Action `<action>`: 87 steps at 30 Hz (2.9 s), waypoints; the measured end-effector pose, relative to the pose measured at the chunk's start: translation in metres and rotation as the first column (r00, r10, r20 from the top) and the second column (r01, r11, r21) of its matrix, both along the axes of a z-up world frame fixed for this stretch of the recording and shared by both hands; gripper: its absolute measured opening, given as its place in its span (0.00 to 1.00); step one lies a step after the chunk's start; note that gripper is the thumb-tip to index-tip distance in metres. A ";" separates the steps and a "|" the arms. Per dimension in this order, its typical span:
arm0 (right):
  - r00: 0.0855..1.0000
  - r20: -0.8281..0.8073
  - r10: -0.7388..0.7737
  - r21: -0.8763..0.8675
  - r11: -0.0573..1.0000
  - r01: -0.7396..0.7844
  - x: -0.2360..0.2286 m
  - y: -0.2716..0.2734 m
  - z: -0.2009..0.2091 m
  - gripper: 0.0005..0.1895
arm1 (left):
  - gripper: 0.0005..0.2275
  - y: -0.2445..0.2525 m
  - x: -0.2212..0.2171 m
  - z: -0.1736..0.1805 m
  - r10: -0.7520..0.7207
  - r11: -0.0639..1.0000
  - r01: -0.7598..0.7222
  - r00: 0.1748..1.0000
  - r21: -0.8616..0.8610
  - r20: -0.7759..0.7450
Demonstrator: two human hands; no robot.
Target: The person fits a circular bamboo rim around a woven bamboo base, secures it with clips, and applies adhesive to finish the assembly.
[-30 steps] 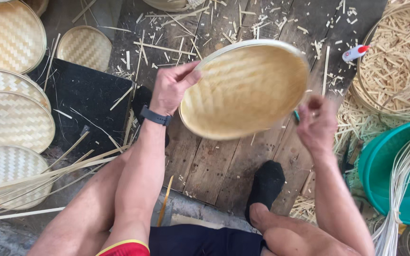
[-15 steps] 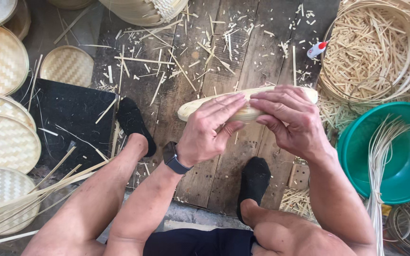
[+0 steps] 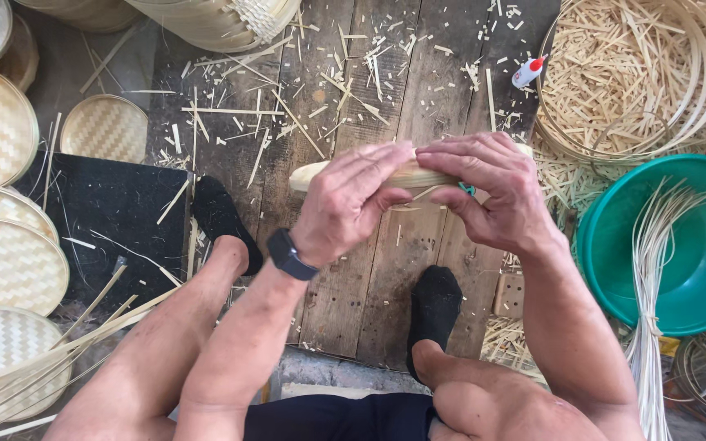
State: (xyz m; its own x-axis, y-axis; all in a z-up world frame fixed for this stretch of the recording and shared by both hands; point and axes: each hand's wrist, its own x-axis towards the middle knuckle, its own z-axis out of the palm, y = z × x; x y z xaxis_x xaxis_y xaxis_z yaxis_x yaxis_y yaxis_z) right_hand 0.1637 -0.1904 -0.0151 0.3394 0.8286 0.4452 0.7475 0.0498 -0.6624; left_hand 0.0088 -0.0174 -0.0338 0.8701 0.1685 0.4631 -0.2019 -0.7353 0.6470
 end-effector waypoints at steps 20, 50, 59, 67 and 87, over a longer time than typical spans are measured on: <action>0.553 -0.520 -0.651 -0.158 0.709 0.687 0.055 -0.063 -0.144 0.13 | 0.13 0.109 -0.034 -0.055 0.410 0.784 -0.521 0.843 -0.338 -0.349; 0.901 -0.336 -0.274 -0.408 0.905 0.123 0.061 -0.014 -0.253 0.25 | 0.21 0.075 -0.056 -0.076 0.506 0.758 -0.588 0.803 -0.281 -0.315; 0.893 -0.056 -0.446 -0.448 0.811 0.376 0.039 -0.009 -0.255 0.22 | 0.26 0.005 0.050 -0.041 0.376 0.855 -0.420 0.906 -0.303 -0.195; 0.899 0.029 -0.437 -0.493 0.776 0.393 0.047 -0.009 -0.253 0.21 | 0.21 -0.011 0.084 -0.036 0.296 0.936 -0.305 0.952 -0.178 -0.072; 0.631 -0.535 -0.563 -0.365 0.827 0.428 0.066 -0.039 -0.281 0.20 | 0.25 -0.014 0.101 -0.043 0.309 0.934 -0.328 0.941 -0.142 -0.141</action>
